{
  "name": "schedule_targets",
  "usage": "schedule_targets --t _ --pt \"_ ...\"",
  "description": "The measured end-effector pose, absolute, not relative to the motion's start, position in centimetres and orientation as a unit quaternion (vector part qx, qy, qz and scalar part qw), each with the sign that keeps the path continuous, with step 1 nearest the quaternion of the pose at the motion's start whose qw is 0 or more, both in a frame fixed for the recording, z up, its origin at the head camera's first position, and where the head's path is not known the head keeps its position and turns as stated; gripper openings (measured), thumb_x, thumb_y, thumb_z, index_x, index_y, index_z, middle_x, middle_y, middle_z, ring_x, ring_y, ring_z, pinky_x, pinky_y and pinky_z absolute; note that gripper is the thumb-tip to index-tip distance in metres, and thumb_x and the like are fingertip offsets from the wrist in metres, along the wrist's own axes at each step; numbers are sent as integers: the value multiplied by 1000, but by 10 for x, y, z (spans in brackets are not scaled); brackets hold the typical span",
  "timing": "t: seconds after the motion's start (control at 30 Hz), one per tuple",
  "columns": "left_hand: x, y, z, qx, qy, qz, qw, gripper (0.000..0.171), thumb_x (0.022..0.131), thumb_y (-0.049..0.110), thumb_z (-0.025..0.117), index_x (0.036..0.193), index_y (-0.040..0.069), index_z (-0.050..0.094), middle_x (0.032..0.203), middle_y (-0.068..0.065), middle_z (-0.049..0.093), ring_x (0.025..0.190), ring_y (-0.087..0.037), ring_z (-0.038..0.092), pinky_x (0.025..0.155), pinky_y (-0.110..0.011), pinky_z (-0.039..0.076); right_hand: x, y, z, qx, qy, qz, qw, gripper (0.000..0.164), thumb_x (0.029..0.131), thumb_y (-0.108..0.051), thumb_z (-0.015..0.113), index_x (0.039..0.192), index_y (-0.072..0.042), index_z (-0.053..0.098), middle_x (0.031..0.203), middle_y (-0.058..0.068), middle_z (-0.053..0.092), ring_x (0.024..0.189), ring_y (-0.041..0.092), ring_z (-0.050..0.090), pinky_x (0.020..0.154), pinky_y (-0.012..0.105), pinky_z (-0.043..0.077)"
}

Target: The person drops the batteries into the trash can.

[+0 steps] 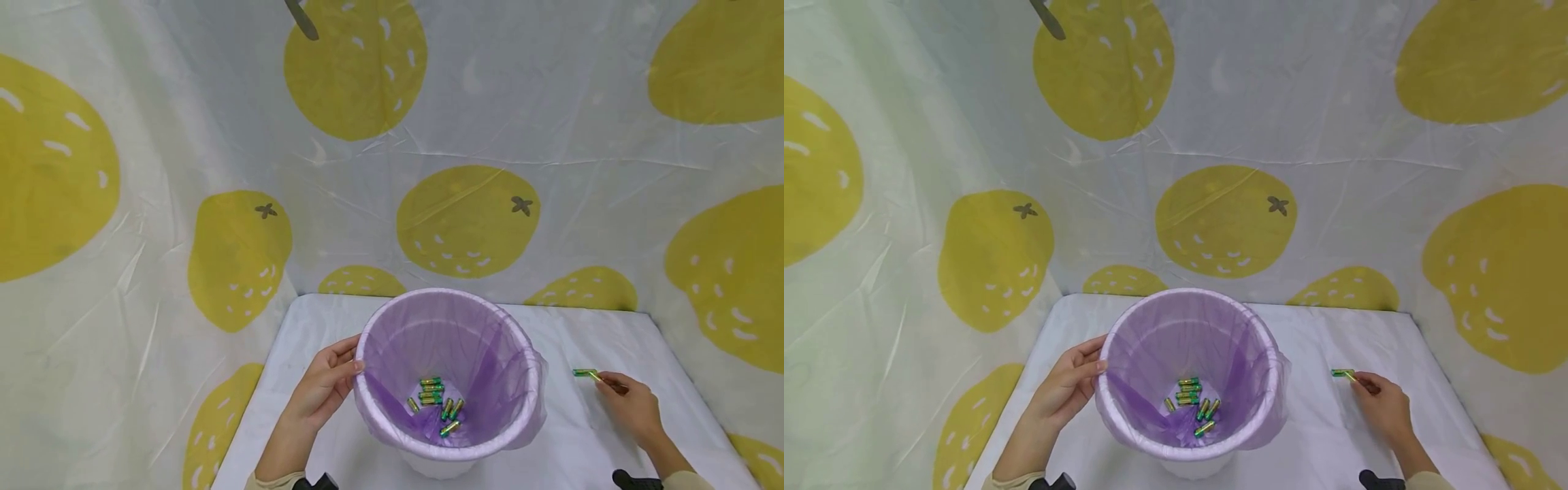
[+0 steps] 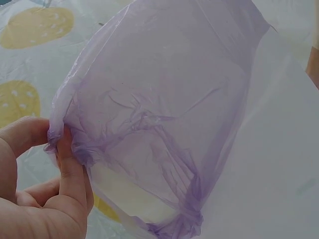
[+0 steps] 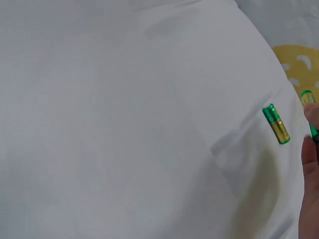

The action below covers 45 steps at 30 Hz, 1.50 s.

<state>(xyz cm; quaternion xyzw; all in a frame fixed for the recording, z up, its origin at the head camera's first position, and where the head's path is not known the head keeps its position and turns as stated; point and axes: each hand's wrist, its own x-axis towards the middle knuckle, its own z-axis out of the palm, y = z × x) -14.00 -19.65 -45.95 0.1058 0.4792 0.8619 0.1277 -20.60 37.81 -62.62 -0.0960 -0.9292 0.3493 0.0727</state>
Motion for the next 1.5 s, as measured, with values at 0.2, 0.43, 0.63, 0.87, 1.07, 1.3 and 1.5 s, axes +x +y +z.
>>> schedule_targets --t 0.2,0.43,0.63,0.87,1.07,1.3,1.5 --pt "-140 -195 -459 108 477 863 131 55 95 -14 55 146 -21 36 120 -15 63 100 -16 67 83 -23 58 -207 379 -612 -102 -925 360 62 31 99 -14 71 121 8 70 105 22 72 83 17 59 57 22 47" --pt "-140 -197 -460 105 483 860 130 56 94 -14 55 146 -21 35 122 -16 63 101 -17 67 83 -23 59 -208 381 -601 -81 -932 347 64 33 100 -19 70 122 6 71 111 26 69 90 26 58 55 24 47" --pt "-140 -198 -459 108 483 859 131 56 95 -14 54 146 -21 34 123 -17 63 102 -18 67 84 -24 59 -210 381 -594 -58 -934 342 84 33 99 -21 72 120 4 73 109 24 71 86 16 58 57 23 47" --pt "-139 -198 -459 107 481 860 134 57 95 -14 55 147 -21 34 124 -18 62 103 -19 67 84 -24 59 -211 376 -580 -36 -937 333 97 29 100 -17 72 119 4 72 105 21 70 83 17 56 55 22 46" --pt "-140 -198 -460 109 479 861 135 57 95 -14 54 147 -21 33 123 -17 62 103 -19 67 85 -24 59 -212 376 -567 -6 -935 336 113 27 100 -16 72 119 3 72 100 17 70 75 5 52 53 23 46" --pt "-141 -199 -460 112 481 859 135 56 95 -14 54 146 -22 33 123 -17 62 102 -18 67 85 -24 58 -215 376 -554 16 -933 339 121 26 99 -15 72 118 3 72 106 20 70 79 -9 49 57 17 48" --pt "-141 -199 -460 112 481 859 137 57 95 -13 56 147 -21 33 124 -18 62 103 -18 67 86 -24 58 -216 374 -540 45 -929 346 125 25 97 -10 75 117 4 72 103 19 70 79 -10 52 58 16 49"
